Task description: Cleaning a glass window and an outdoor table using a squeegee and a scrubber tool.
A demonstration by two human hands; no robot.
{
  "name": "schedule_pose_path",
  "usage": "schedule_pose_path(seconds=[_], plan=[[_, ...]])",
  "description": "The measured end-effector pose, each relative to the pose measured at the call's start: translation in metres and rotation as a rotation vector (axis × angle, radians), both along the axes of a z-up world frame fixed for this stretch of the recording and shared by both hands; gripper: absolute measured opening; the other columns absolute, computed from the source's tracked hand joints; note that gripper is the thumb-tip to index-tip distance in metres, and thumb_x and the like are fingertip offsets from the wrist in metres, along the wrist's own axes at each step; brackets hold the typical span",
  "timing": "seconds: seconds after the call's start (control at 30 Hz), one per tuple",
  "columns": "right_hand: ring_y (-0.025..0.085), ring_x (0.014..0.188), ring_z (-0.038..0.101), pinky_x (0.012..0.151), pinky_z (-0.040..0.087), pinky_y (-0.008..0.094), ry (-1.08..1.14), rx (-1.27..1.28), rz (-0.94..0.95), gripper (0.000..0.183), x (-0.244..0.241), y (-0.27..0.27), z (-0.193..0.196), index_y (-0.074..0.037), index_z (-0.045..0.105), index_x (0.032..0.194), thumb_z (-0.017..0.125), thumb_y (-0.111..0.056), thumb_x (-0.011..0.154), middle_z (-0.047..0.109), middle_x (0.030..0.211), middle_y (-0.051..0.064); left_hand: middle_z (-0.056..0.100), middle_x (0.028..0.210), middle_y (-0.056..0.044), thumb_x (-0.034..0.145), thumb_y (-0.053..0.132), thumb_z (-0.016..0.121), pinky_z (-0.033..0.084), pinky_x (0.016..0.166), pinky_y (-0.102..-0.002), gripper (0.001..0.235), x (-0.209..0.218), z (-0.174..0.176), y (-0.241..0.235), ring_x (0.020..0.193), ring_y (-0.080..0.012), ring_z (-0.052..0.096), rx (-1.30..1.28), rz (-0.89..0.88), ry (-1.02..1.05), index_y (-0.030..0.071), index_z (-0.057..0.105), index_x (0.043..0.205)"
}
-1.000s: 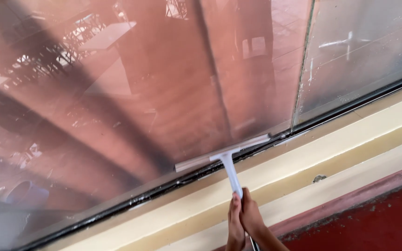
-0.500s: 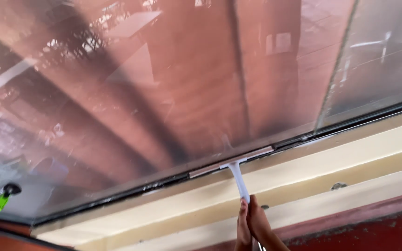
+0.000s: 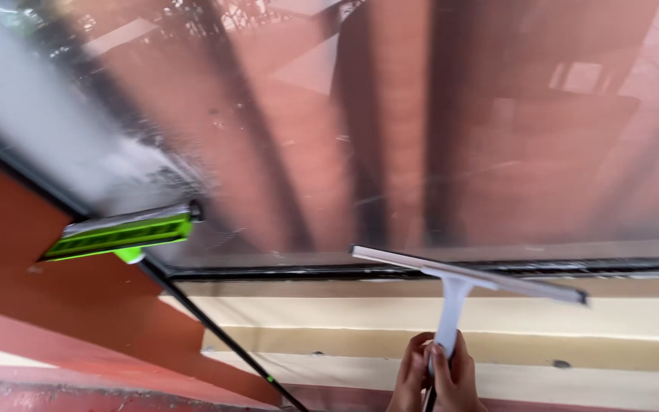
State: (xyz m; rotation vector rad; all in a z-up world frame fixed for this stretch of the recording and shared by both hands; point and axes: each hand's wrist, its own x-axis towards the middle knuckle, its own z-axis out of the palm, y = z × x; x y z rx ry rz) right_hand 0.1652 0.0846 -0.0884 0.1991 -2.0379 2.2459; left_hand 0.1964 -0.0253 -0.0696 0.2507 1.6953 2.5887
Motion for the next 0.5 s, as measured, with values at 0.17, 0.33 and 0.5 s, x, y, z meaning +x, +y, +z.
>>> schedule_pose_path(seconds=[0.17, 0.33, 0.5], plan=[[0.015, 0.067, 0.062, 0.061, 0.050, 0.030, 0.155, -0.250, 0.179, 0.019, 0.002, -0.090, -0.002, 0.000, 0.051, 0.103, 0.053, -0.018, 0.104, 0.062, 0.077, 0.010, 0.063, 0.116, -0.002, 0.096, 0.059, 0.040, 0.053, 0.079, -0.034, 0.064, 0.009, 0.035, -0.109, 0.091, -0.0166, 0.067, -0.028, 0.153, -0.293, 0.016, 0.050, 0.141], [0.017, 0.069, 0.064, 0.062, 0.054, 0.033, 0.190, -0.228, 0.228, 0.021, 0.016, -0.152, 0.017, -0.002, 0.045, 0.113, 0.052, -0.016, 0.099, 0.064, 0.080, 0.014, 0.066, 0.105, -0.007, 0.100, 0.049, 0.050, 0.054, 0.077, -0.034, 0.052, 0.008, 0.005, -0.185, 0.090, -0.0186, 0.069, -0.091, 0.443, -0.258, 0.011, 0.057, 0.135], [0.021, 0.067, 0.064, 0.062, 0.056, 0.037, 0.169, -0.254, 0.354, 0.027, 0.008, -0.181, 0.023, -0.003, 0.042, 0.118, 0.054, -0.021, 0.102, 0.061, 0.078, 0.014, 0.069, 0.100, -0.008, 0.101, 0.041, 0.048, 0.052, 0.075, -0.034, 0.041, 0.009, -0.014, -0.257, 0.088, -0.0188, 0.072, -0.056, 0.876, -0.384, 0.013, 0.061, 0.128]])
